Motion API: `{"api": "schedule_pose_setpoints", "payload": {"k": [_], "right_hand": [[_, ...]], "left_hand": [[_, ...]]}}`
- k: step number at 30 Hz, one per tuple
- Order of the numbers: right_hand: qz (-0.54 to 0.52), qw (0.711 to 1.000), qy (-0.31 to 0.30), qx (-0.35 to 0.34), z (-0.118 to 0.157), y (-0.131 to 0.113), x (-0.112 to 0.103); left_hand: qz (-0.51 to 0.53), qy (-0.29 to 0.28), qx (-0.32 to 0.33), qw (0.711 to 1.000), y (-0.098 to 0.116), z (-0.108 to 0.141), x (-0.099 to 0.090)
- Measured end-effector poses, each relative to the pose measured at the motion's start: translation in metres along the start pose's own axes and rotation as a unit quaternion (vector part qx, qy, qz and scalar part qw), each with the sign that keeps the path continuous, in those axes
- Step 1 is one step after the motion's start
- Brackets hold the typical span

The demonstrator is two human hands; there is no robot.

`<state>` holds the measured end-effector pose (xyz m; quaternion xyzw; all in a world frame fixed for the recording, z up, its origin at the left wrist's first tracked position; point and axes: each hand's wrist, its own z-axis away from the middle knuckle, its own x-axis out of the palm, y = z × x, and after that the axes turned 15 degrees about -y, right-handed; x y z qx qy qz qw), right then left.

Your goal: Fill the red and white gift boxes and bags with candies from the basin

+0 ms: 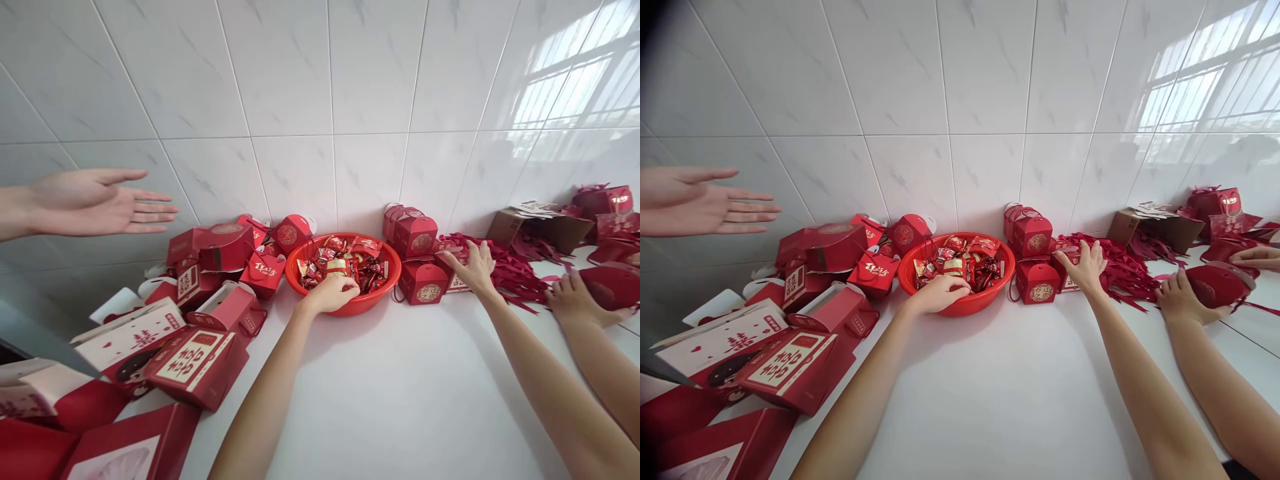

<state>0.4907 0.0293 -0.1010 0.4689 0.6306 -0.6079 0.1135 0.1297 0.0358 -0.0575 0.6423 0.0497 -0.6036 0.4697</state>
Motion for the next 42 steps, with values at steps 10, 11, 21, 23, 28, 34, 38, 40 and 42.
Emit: {"api": "schedule_pose_setpoints", "payload": {"k": [10, 11, 21, 23, 28, 34, 38, 40, 42], "right_hand": [[-0.082, 0.955, 0.076, -0.275, 0.104, -0.066, 0.024], [-0.083, 0.950, 0.074, -0.291, 0.115, -0.069, 0.029], [-0.085, 0.938, 0.010, -0.335, 0.133, -0.060, 0.057], [-0.087, 0.937, 0.006, -0.338, 0.133, -0.058, 0.058], [-0.090, 0.933, 0.003, -0.348, 0.135, -0.056, 0.063], [-0.084, 0.934, -0.006, -0.346, 0.134, -0.055, 0.067], [-0.074, 0.935, -0.017, -0.347, 0.134, -0.054, 0.069], [-0.067, 0.935, -0.023, -0.349, 0.134, -0.053, 0.069], [-0.063, 0.935, -0.027, -0.349, 0.135, -0.053, 0.070]], "left_hand": [[0.037, 0.053, 0.027, 0.998, -0.007, -0.006, 0.004], [0.047, 0.067, 0.028, 0.996, -0.007, -0.006, 0.003], [0.008, 0.509, 0.030, 0.860, -0.007, 0.031, -0.042], [0.040, 0.600, -0.023, 0.798, -0.016, 0.045, -0.055], [0.081, 0.687, -0.169, 0.702, -0.036, 0.079, -0.073], [0.100, 0.603, -0.312, 0.728, -0.051, 0.097, -0.074], [0.090, 0.584, -0.302, 0.748, -0.059, 0.092, -0.073], [0.069, 0.598, -0.281, 0.747, -0.061, 0.087, -0.073], [0.042, 0.619, -0.252, 0.743, -0.063, 0.082, -0.072]]}}
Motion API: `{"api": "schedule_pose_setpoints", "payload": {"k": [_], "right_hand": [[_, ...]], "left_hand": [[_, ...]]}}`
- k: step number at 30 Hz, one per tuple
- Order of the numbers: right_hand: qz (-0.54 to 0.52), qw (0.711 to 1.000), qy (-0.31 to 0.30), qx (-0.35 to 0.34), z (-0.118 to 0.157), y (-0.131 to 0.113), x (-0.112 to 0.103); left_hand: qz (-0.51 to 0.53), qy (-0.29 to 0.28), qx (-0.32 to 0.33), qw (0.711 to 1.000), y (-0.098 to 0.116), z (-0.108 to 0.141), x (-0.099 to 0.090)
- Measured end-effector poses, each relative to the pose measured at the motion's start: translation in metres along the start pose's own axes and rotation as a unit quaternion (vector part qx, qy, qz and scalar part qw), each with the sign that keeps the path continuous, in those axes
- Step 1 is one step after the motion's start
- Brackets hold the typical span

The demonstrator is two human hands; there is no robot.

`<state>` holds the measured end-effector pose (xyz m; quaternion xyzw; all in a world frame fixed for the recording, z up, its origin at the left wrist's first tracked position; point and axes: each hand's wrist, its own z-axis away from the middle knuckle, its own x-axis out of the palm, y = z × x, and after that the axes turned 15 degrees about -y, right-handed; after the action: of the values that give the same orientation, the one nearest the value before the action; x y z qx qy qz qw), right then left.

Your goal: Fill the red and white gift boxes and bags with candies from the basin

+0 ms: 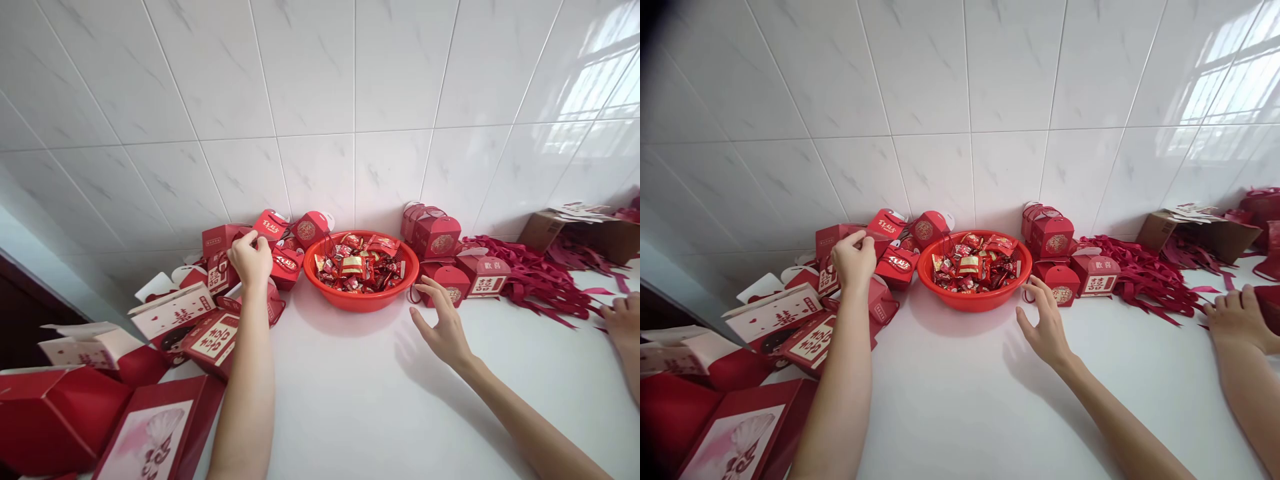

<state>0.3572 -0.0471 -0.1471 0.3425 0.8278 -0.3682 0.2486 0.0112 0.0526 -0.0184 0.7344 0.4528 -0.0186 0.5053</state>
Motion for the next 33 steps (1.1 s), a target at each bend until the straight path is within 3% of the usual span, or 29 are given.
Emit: {"api": "schedule_pose_setpoints", "payload": {"k": [7, 11, 13, 18, 21, 25, 30, 33], "right_hand": [[-0.008, 1.000, -0.014, 0.005, 0.001, 0.000, 0.001], [-0.020, 1.000, 0.002, 0.000, -0.001, -0.001, 0.000], [-0.036, 0.999, 0.018, 0.000, -0.002, -0.002, -0.002], [-0.145, 0.988, 0.045, 0.023, -0.005, -0.008, -0.009], [-0.246, 0.966, 0.050, 0.069, -0.007, -0.010, -0.014], [-0.338, 0.936, 0.045, 0.089, -0.010, -0.011, -0.024], [-0.370, 0.929, -0.029, 0.010, -0.011, -0.010, -0.039], [-0.357, 0.925, -0.129, -0.029, -0.011, -0.017, -0.047]], "left_hand": [[0.044, 0.100, 0.187, 0.976, 0.022, 0.012, 0.010], [0.089, 0.084, 0.289, 0.949, 0.052, 0.037, 0.002], [0.130, 0.027, 0.310, 0.941, 0.067, 0.051, -0.006], [0.239, -0.198, 0.319, 0.896, 0.087, 0.075, -0.022], [0.255, -0.327, 0.324, 0.851, 0.090, 0.084, -0.026], [0.199, -0.503, 0.341, 0.769, 0.096, 0.094, -0.027], [0.095, -0.644, 0.382, 0.656, 0.106, 0.106, -0.014], [0.041, -0.675, 0.395, 0.622, 0.108, 0.113, -0.002]]}}
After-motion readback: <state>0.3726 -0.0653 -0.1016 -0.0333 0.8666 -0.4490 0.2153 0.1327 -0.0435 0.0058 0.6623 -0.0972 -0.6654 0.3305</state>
